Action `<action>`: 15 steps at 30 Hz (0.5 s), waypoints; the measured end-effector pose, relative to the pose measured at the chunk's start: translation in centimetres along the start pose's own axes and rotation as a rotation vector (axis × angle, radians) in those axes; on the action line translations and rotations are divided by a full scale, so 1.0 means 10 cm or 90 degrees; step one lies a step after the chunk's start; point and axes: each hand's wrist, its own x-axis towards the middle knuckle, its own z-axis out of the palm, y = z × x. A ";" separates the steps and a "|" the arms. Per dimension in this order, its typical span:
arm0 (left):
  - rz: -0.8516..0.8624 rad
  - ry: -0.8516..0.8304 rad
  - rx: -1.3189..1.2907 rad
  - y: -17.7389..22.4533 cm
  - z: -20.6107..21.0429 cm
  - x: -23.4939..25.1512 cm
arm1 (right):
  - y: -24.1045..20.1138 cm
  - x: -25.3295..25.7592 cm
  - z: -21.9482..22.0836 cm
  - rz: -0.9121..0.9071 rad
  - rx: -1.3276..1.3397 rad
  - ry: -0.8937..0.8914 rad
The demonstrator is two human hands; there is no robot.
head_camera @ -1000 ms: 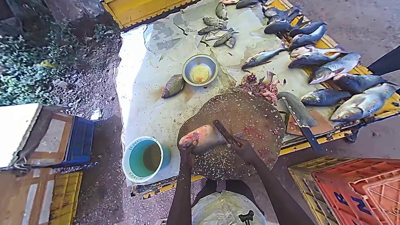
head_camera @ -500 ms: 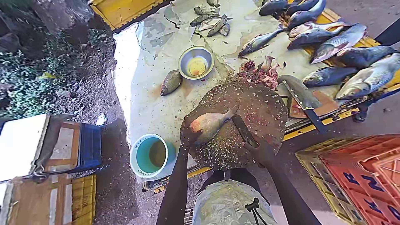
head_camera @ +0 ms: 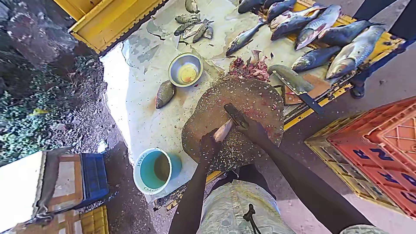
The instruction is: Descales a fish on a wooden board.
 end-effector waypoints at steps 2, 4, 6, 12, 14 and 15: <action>0.011 0.019 -0.011 -0.01 -0.06 0.13 | -0.15 0.00 -0.29 -0.078 0.016 -0.075; 0.001 -0.007 -0.012 -0.18 -0.04 0.05 | 0.03 0.03 -0.38 -0.088 0.015 -0.105; -0.015 0.007 -0.026 -0.19 -0.07 0.09 | 0.05 0.05 -0.31 -0.059 -0.067 -0.076; 0.026 0.002 -0.108 -0.52 -0.16 0.26 | -0.04 0.17 -0.32 -0.084 -0.009 -0.123; 0.031 -0.013 -0.097 -0.53 -0.11 0.17 | -0.26 0.03 -0.21 -0.114 -0.028 -0.150; 0.034 -0.005 -0.099 -0.49 -0.17 0.22 | -0.47 0.04 -0.24 -0.142 -0.025 -0.178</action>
